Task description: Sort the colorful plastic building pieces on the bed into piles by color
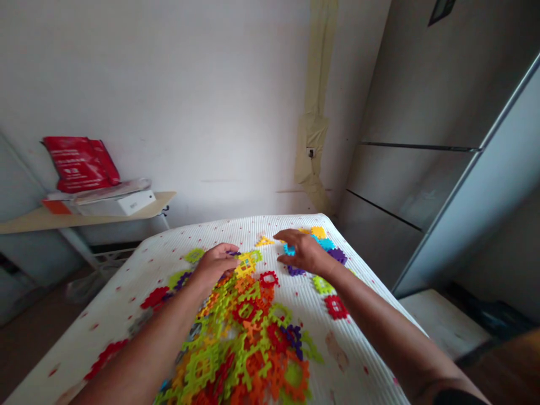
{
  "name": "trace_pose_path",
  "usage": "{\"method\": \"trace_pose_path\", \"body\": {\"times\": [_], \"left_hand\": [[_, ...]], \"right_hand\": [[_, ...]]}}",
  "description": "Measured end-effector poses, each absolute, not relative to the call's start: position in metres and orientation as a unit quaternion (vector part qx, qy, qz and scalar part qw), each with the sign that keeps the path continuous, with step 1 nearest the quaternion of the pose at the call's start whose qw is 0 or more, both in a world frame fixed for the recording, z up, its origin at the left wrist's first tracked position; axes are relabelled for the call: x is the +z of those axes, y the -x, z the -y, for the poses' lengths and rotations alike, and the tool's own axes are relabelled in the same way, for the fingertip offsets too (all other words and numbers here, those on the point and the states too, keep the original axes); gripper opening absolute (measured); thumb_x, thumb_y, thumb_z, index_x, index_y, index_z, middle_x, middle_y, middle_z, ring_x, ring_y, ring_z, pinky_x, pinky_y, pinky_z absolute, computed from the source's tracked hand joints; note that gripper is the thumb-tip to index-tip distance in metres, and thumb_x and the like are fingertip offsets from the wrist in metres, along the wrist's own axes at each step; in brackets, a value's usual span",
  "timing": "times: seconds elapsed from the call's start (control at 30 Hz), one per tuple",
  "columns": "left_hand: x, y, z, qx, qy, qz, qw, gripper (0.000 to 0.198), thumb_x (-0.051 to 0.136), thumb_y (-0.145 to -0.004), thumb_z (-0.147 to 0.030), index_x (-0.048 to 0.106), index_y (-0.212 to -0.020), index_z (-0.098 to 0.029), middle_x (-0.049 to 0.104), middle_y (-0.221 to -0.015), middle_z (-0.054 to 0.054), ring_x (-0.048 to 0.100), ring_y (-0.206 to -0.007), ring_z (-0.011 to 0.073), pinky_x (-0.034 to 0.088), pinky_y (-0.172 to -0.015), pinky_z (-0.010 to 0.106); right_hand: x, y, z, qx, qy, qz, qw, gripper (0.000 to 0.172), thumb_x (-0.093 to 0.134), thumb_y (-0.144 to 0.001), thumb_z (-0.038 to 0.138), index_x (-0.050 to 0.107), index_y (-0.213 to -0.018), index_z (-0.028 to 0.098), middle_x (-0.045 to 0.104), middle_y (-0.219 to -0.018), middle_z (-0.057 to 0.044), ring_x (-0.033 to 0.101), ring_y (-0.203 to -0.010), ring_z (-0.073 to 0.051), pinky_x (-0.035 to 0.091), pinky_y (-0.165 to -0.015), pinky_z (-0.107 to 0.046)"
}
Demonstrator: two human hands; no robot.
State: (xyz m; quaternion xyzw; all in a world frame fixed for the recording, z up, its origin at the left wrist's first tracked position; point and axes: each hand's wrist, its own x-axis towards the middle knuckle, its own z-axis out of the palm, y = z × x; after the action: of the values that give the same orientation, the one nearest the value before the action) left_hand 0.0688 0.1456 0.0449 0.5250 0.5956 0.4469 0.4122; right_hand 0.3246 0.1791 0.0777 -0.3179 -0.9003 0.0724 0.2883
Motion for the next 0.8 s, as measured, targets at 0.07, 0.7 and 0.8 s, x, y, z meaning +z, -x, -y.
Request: {"method": "trace_pose_path", "body": {"times": [0.07,0.7,0.8], "left_hand": [[0.043,-0.083,-0.138,0.458,-0.501,-0.567,0.466,0.045,0.069,-0.052,-0.032,0.056,-0.091,-0.017,0.056,-0.056,-0.005,0.052,-0.048,0.0110,0.038,-0.051,0.024],[0.035,-0.072,-0.100,0.516,-0.467,-0.560,0.449,0.038,0.065,-0.064,-0.035,0.055,-0.097,-0.017,0.069,-0.075,0.002,0.062,-0.068,0.0146,0.043,-0.061,0.024],[0.035,-0.049,-0.078,0.502,-0.462,-0.604,0.412,0.041,0.065,-0.065,-0.041,0.057,-0.098,-0.018,0.070,-0.078,0.003,0.064,-0.073,0.0171,0.047,-0.065,0.026]], "right_hand": [[0.072,-0.302,-0.166,0.082,0.268,0.928,0.245,0.056,0.070,-0.071,0.032,0.052,-0.123,0.021,0.056,-0.122,-0.010,0.051,-0.111,-0.023,0.041,-0.091,-0.035],[0.070,-0.305,-0.195,0.026,0.398,0.901,0.170,0.058,0.069,-0.070,0.030,0.051,-0.124,0.017,0.062,-0.108,-0.011,0.058,-0.094,-0.022,0.044,-0.081,-0.031],[0.084,-0.327,-0.244,-0.045,0.522,0.834,0.173,0.056,0.063,-0.075,0.031,0.048,-0.126,0.017,0.059,-0.113,-0.011,0.055,-0.102,-0.022,0.043,-0.083,-0.030]]}}
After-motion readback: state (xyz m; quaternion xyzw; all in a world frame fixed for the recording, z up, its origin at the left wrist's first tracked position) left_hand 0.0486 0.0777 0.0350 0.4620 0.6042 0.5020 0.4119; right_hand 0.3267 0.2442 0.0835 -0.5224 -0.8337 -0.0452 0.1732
